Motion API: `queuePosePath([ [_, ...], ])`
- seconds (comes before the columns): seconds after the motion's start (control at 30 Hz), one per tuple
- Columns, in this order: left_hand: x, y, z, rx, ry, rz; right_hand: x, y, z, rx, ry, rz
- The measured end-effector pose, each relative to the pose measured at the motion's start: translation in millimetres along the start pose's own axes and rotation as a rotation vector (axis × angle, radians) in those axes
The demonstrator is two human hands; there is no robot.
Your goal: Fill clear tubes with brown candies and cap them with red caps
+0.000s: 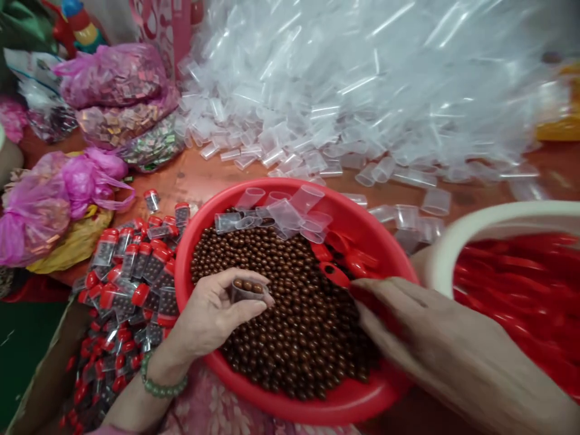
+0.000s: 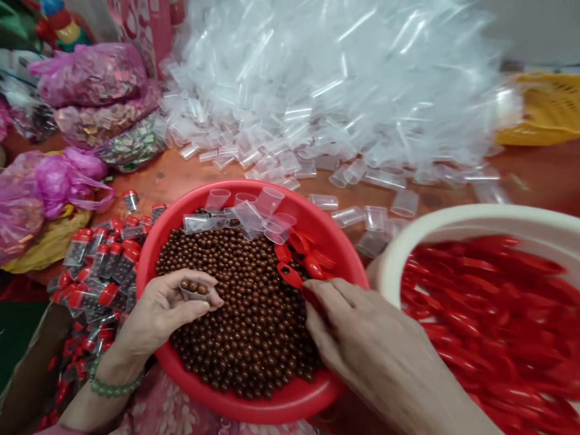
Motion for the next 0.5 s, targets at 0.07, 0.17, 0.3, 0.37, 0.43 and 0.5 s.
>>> queuePosePath([
  [0.07, 0, 1.0, -1, -0.013, 0.011, -0.009, -9, -4, 4, 0.008, 0.046, 0.232],
  [0.17, 0, 0.5, -2, 0.012, 0.045, -0.006, -26, -4, 14, 0.010, 0.145, 0.586],
  [0.3, -7, -3.7, -2, 0.058, 0.038, 0.014, -41, 7, 21, -0.008, 0.195, 0.792],
  [0.37, -9, -4.7, -2, 0.059, 0.040, 0.036, -42, 16, 21, -0.064, 0.267, 0.862],
  [0.43, -8, -4.7, -3, 0.072, 0.050, 0.072, -41, 23, 22, -0.106, 0.355, 0.958],
  [0.5, -7, -2.5, -5, 0.078, 0.049, 0.117, -40, 28, 25, -0.136, 0.416, 1.068],
])
Point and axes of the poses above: each hand's wrist, its own z-axis towards the middle knuckle, its own y-axis out of the palm, x = y × z, the point moved 5 cm from there along z, towards the middle knuckle, and after that the axes turned 2 degrees about -y, right-handed, at the moved point
